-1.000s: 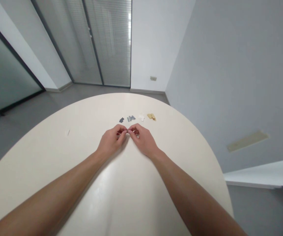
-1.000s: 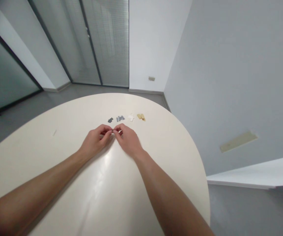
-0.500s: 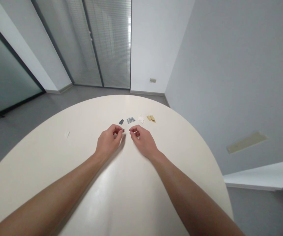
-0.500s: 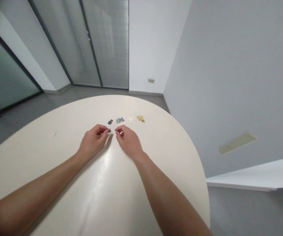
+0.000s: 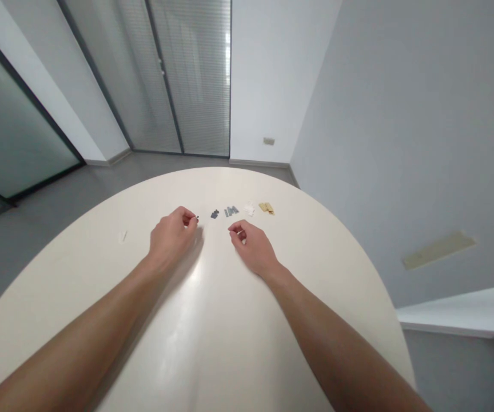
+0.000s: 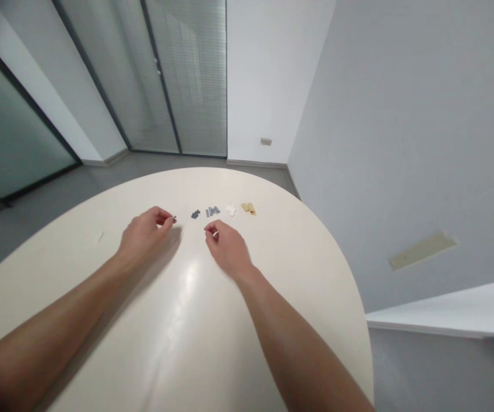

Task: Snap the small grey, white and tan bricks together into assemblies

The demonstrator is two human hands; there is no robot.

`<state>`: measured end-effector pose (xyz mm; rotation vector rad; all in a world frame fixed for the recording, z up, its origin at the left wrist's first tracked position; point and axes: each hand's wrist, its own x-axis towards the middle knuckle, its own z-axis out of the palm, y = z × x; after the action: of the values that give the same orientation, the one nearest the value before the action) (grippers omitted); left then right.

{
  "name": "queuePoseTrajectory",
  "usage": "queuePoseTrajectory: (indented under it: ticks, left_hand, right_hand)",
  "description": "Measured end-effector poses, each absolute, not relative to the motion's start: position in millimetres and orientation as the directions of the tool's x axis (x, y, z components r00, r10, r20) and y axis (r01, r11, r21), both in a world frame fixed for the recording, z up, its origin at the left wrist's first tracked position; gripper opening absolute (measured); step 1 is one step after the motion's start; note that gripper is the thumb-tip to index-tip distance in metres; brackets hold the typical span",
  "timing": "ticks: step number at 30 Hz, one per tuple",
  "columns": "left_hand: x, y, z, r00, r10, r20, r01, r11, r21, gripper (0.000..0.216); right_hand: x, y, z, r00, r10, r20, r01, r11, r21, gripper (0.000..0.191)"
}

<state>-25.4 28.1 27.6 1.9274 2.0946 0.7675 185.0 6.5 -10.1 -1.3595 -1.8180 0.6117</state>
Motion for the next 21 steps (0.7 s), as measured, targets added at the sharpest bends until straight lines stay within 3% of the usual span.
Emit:
queuePoseTrajectory:
  ticks: [7, 21]
  left_hand:
    - [-22.0, 30.2, 14.6, 0.034, 0.951, 0.308, 0.987, -0.081, 0.139, 0.029]
    - [-14.7, 30.8, -5.3, 0.31, 0.865, 0.395, 0.917, -0.381, 0.115, 0.035]
  right_hand:
    - [185.0, 5.1, -7.7, -0.131, 0.947, 0.292, 0.6, 0.31, -0.737, 0.013]
    - [184.0, 5.1, -8.1, -0.134, 0.946, 0.296, 0.611, 0.314, -0.727, 0.013]
